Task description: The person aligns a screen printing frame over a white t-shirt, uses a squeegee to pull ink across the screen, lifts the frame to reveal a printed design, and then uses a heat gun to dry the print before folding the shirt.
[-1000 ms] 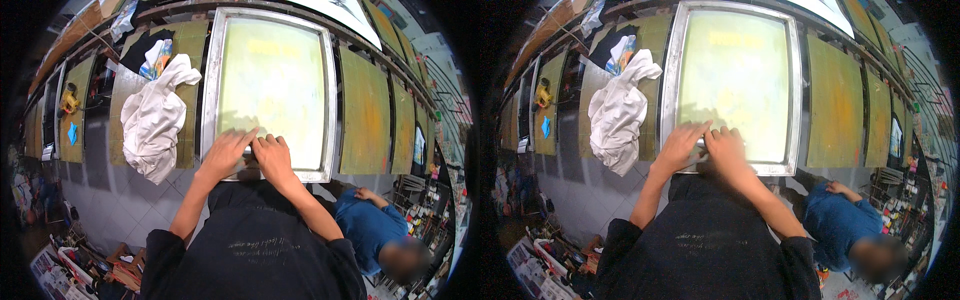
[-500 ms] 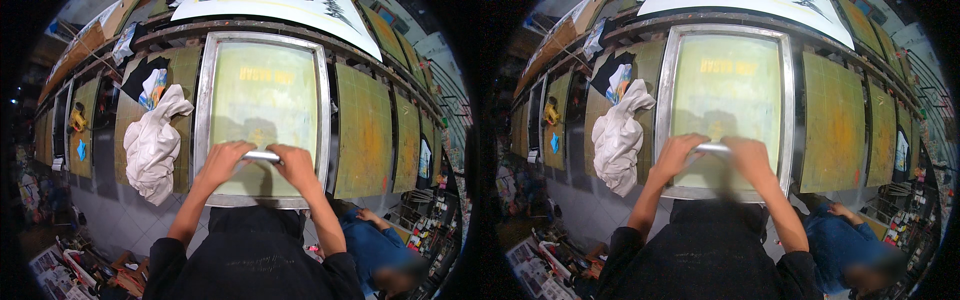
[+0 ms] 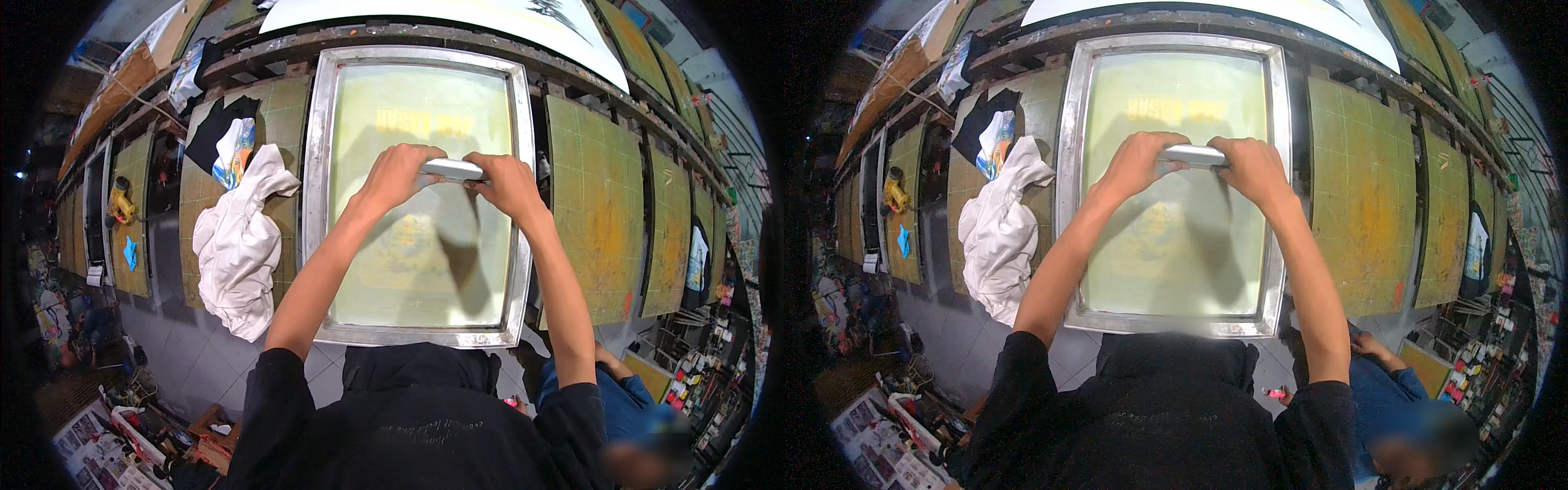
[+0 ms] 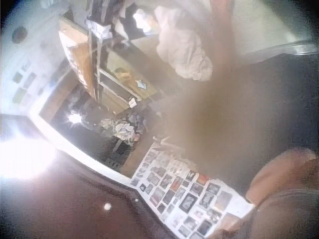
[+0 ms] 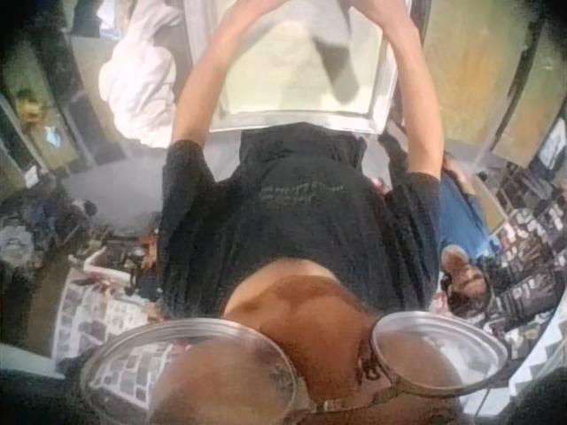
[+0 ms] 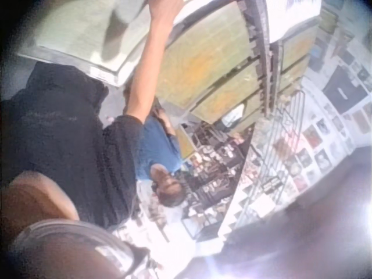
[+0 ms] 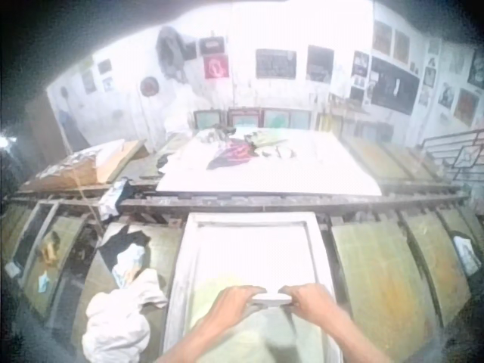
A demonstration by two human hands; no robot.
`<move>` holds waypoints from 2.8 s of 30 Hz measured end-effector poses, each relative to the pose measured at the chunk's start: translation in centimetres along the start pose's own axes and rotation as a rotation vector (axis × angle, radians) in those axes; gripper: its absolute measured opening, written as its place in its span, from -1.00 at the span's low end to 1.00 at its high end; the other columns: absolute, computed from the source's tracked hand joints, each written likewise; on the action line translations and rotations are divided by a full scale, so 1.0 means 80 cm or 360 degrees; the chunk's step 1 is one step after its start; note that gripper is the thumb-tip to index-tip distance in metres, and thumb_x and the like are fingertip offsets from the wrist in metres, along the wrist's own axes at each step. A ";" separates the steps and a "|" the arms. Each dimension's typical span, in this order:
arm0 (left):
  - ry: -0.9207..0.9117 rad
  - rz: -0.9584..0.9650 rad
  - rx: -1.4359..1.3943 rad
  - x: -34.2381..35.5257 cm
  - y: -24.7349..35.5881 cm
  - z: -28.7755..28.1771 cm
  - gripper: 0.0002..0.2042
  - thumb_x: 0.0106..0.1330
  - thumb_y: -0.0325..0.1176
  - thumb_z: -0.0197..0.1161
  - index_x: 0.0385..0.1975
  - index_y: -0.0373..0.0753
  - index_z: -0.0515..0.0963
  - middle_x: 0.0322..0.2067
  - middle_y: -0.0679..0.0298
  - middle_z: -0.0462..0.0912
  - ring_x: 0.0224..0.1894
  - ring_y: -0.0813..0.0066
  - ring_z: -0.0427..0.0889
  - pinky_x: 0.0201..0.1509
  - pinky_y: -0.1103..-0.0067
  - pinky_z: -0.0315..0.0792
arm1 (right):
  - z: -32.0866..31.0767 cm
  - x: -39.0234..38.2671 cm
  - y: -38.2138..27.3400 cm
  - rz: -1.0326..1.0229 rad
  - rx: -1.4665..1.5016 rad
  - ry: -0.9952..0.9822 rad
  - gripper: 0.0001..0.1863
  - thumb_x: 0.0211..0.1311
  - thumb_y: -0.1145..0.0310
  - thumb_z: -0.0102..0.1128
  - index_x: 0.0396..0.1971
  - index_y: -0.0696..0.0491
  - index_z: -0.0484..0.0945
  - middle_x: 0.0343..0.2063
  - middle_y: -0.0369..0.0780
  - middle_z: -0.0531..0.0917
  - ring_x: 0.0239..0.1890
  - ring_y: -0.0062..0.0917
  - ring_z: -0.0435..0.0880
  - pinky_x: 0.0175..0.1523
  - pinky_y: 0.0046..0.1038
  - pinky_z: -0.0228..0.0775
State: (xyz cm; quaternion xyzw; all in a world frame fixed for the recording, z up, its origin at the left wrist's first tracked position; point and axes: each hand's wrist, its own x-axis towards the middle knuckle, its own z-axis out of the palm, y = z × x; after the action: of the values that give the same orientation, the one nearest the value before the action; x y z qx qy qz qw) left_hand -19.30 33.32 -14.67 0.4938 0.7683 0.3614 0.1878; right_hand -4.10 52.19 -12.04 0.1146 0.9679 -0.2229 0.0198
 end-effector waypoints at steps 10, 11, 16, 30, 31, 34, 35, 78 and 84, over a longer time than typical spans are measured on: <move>-0.0003 -0.0054 -0.0019 0.006 0.006 0.016 -0.72 0.21 -0.41 0.55 -0.06 -0.20 0.77 -0.23 0.04 0.80 -0.22 -0.04 0.74 -0.09 0.31 0.58 | 0.000 0.003 0.022 0.0033 0.0076 -0.0084 -0.59 0.09 0.49 0.51 -0.02 -0.10 0.74 -0.30 -0.16 0.83 -0.21 -0.16 0.80 -0.10 -0.18 0.60; 0.0010 -0.0038 -0.0025 0.006 0.006 0.018 -0.72 0.21 -0.41 0.55 -0.07 -0.20 0.77 -0.23 0.04 0.80 -0.22 -0.04 0.74 -0.09 0.31 0.58 | 0.001 0.002 0.023 0.0041 0.0102 -0.0076 -0.59 0.08 0.48 0.52 -0.02 -0.10 0.74 -0.31 -0.16 0.83 -0.22 -0.16 0.80 -0.11 -0.18 0.60; 0.0039 -0.0019 -0.0051 0.001 0.004 0.026 -0.76 0.21 -0.39 0.54 -0.12 -0.16 0.77 -0.30 0.03 0.79 -0.25 -0.09 0.72 -0.15 0.23 0.57 | 0.011 -0.003 0.027 -0.0041 0.0120 0.0027 -0.70 0.11 0.42 0.52 -0.11 -0.07 0.75 -0.39 -0.14 0.80 -0.30 -0.13 0.78 -0.19 -0.14 0.57; 0.0009 0.0027 0.0139 -0.002 0.007 0.013 -0.76 0.24 -0.33 0.54 -0.09 -0.11 0.79 -0.31 0.02 0.79 -0.25 -0.09 0.73 -0.13 0.21 0.58 | 0.004 -0.007 0.013 -0.0047 -0.0038 0.0001 -0.62 0.10 0.44 0.51 -0.03 -0.10 0.75 -0.34 -0.16 0.82 -0.25 -0.14 0.80 -0.14 -0.15 0.59; 0.0004 0.0023 0.0136 -0.005 0.001 0.017 -0.76 0.25 -0.33 0.54 -0.09 -0.10 0.79 -0.31 0.02 0.79 -0.25 -0.09 0.73 -0.13 0.21 0.58 | 0.014 -0.007 0.016 -0.0044 -0.0028 0.0005 -0.61 0.09 0.44 0.51 -0.03 -0.10 0.75 -0.34 -0.16 0.82 -0.25 -0.14 0.80 -0.14 -0.15 0.59; 0.0046 0.0025 0.0132 -0.008 -0.001 0.019 -0.76 0.25 -0.34 0.53 -0.07 -0.09 0.79 -0.30 0.03 0.80 -0.24 -0.07 0.74 -0.12 0.21 0.59 | 0.018 -0.008 0.013 -0.0029 -0.0032 0.0027 -0.60 0.08 0.45 0.51 -0.02 -0.11 0.75 -0.33 -0.16 0.83 -0.24 -0.14 0.80 -0.13 -0.15 0.59; 0.0058 0.0022 0.0125 -0.013 0.001 0.022 -0.76 0.26 -0.34 0.53 -0.07 -0.08 0.79 -0.30 0.04 0.80 -0.24 -0.06 0.74 -0.12 0.21 0.59 | 0.020 -0.013 0.010 -0.0014 -0.0034 0.0027 -0.60 0.08 0.45 0.51 -0.02 -0.11 0.75 -0.33 -0.16 0.83 -0.24 -0.14 0.80 -0.13 -0.15 0.59; 0.0039 -0.0096 0.0019 -0.306 0.127 0.109 -0.72 0.21 -0.37 0.51 -0.07 -0.19 0.77 -0.21 0.04 0.80 -0.18 -0.09 0.74 -0.09 0.24 0.58 | 0.104 -0.293 -0.090 -0.0177 -0.0049 0.0003 -0.65 0.10 0.47 0.42 -0.06 -0.08 0.74 -0.40 -0.13 0.79 -0.31 -0.12 0.79 -0.22 -0.11 0.57; -0.0017 -0.0049 0.0094 -0.275 0.135 0.102 -0.71 0.25 -0.28 0.50 -0.06 -0.19 0.77 -0.26 -0.01 0.79 -0.20 -0.09 0.74 -0.11 0.24 0.57 | 0.074 -0.287 -0.074 -0.0197 0.0009 0.0040 -0.67 0.14 0.34 0.52 -0.06 -0.10 0.74 -0.44 -0.17 0.79 -0.31 -0.15 0.80 -0.22 -0.13 0.57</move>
State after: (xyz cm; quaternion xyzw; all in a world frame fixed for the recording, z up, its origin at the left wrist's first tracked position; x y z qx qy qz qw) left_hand 2.42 19.34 -13.65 0.4892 0.7851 0.3331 0.1826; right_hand 16.78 39.51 -12.81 0.0574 0.9727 -0.2249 -0.0065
